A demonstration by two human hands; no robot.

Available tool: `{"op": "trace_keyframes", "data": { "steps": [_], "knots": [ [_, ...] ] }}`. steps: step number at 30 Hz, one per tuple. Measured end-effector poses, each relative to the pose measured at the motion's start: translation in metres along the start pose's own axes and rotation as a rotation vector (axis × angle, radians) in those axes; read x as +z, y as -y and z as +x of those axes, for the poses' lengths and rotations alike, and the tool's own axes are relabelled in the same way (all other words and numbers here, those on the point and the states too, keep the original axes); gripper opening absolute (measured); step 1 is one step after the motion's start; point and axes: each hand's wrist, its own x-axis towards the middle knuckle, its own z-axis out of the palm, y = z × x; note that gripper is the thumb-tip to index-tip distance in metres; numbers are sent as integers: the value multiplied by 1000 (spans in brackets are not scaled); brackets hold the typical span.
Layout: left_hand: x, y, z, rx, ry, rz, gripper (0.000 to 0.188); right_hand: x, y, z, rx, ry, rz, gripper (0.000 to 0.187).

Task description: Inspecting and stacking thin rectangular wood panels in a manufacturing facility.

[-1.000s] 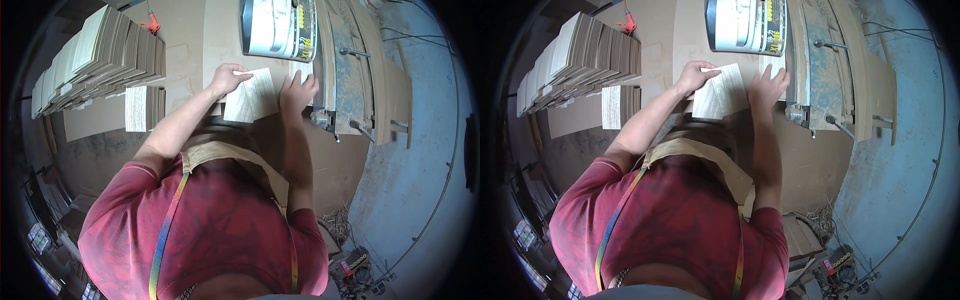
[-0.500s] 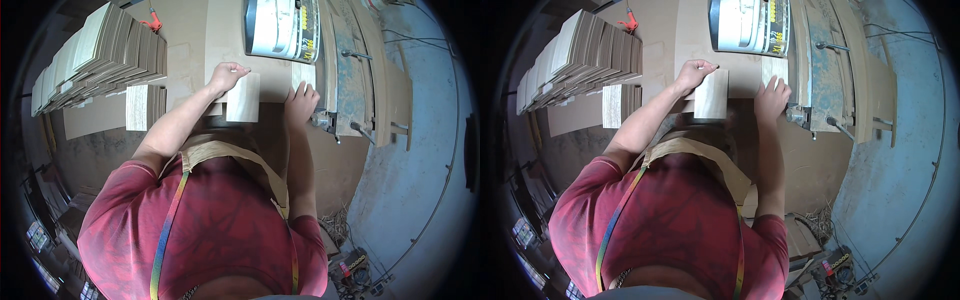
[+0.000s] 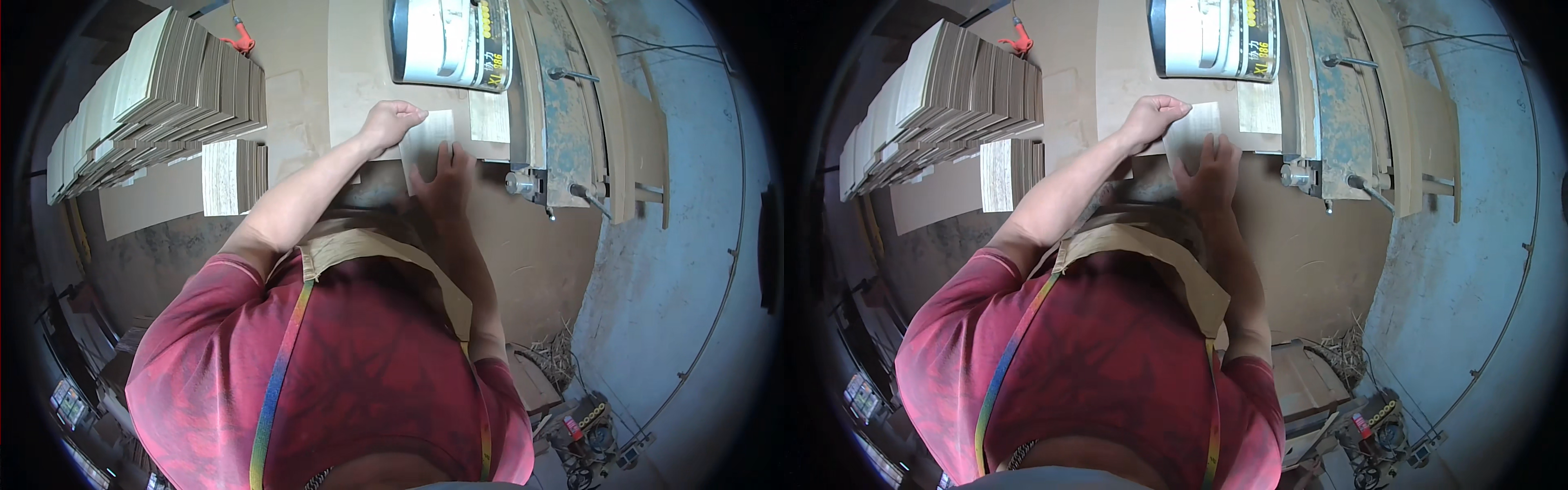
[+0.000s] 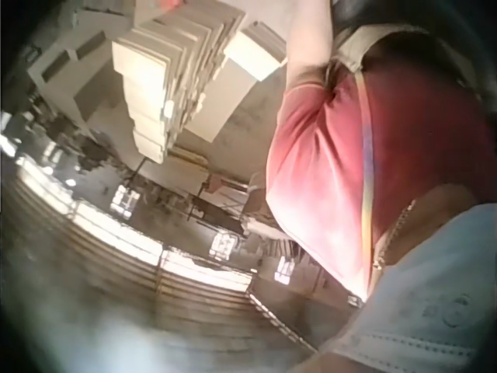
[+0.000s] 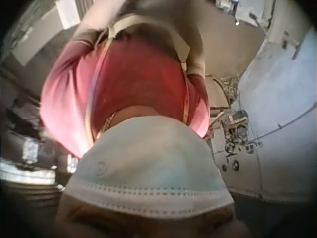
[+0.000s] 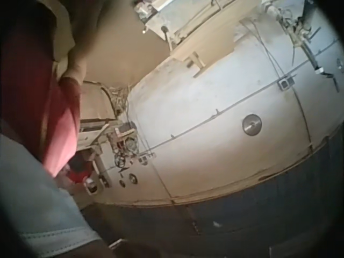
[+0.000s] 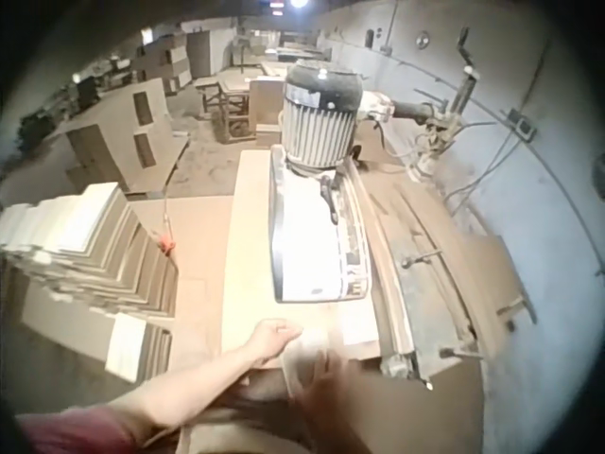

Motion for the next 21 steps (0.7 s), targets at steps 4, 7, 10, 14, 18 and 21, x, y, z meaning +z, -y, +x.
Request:
{"op": "trace_keyframes", "data": {
  "steps": [4,7,10,14,18,21],
  "knots": [
    [-14,8,-7,-11,107,-167,26,1,-7,1,-16,-19,-41,68],
    [-18,1,-17,-77,96,-33,23,-2,-11,-1,-31,34,-65,69],
    [-21,7,-20,-32,19,-21,21,-21,-10,-7,-21,48,-68,68],
    [-26,5,-19,-7,-45,32,20,-36,-17,2,13,94,-88,65],
    [-36,-8,-23,-70,-11,136,21,-37,-22,22,76,210,-145,61],
    [-41,-11,-30,-107,-34,102,22,-44,-18,37,49,228,-135,58]
  ]
}}
